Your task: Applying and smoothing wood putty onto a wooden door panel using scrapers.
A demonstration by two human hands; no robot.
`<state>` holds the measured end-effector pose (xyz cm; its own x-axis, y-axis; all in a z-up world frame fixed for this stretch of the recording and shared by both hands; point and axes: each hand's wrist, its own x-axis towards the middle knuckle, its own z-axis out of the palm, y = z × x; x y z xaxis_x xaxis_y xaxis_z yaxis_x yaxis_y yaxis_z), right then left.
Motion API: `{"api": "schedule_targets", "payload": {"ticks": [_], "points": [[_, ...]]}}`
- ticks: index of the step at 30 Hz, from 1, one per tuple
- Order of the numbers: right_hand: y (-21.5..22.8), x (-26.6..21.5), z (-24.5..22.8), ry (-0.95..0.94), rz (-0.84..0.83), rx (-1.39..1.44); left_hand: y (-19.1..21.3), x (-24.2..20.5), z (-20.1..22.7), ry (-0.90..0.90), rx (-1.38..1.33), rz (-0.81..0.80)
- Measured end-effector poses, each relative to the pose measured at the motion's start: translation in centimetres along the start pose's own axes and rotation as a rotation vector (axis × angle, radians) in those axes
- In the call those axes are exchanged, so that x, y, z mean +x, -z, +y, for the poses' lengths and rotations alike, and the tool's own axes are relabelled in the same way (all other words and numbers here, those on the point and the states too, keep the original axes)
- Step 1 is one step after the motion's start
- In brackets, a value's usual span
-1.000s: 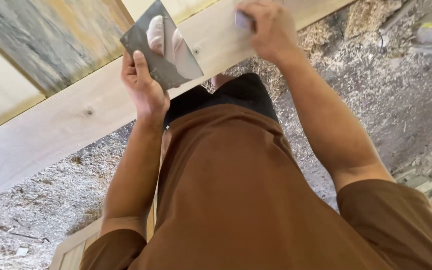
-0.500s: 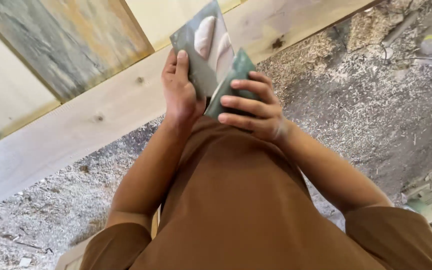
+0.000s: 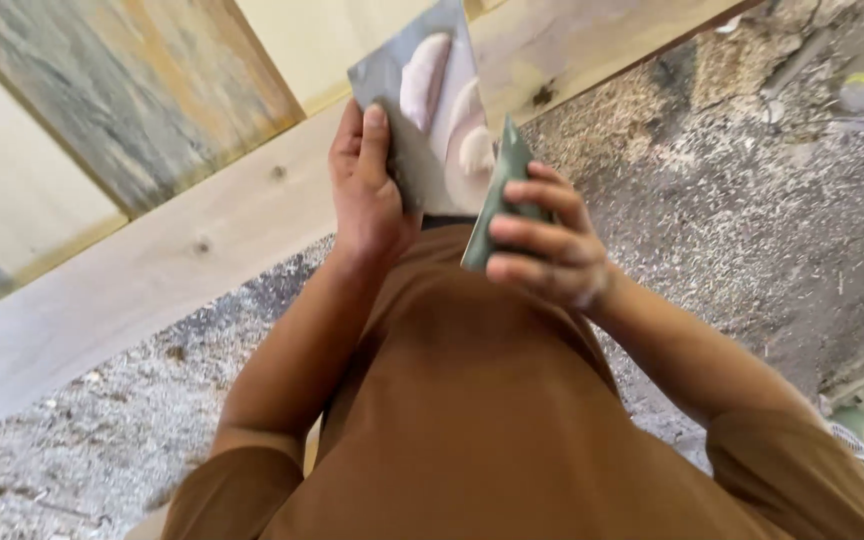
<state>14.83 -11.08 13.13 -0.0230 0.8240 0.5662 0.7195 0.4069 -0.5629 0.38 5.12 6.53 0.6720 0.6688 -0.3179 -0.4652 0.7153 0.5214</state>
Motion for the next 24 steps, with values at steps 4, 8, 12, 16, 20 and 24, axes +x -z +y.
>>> {"api": "schedule_targets", "payload": {"ticks": [4, 8, 12, 16, 20, 24], "points": [[0.8, -5.2, 7.7, -0.234, -0.033, -0.095, -1.5, -1.2, 2.0, 0.015, 0.098, 0.005], [6.9, 1.3, 7.0, -0.221, -0.039, -0.146, -2.0, -0.7, 2.6, -0.038, 0.312, -0.076], [9.1, 11.5, 0.2, -0.053, -0.388, -0.482, -2.9, -0.9, 2.5, -0.047, 0.502, -0.141], [7.6, 13.6, -1.6, 0.087, -0.569, -0.701, -3.4, -1.3, 2.1, -0.052, 0.561, -0.123], [6.2, 10.9, -1.6, -0.003, -0.611, -0.555, -2.9, -0.6, 0.2, -0.087, 0.519, -0.059], [5.9, 7.7, -1.3, -0.148, -0.643, -0.412, -0.1, 0.9, -3.3, -0.112, 0.517, 0.043]]}}
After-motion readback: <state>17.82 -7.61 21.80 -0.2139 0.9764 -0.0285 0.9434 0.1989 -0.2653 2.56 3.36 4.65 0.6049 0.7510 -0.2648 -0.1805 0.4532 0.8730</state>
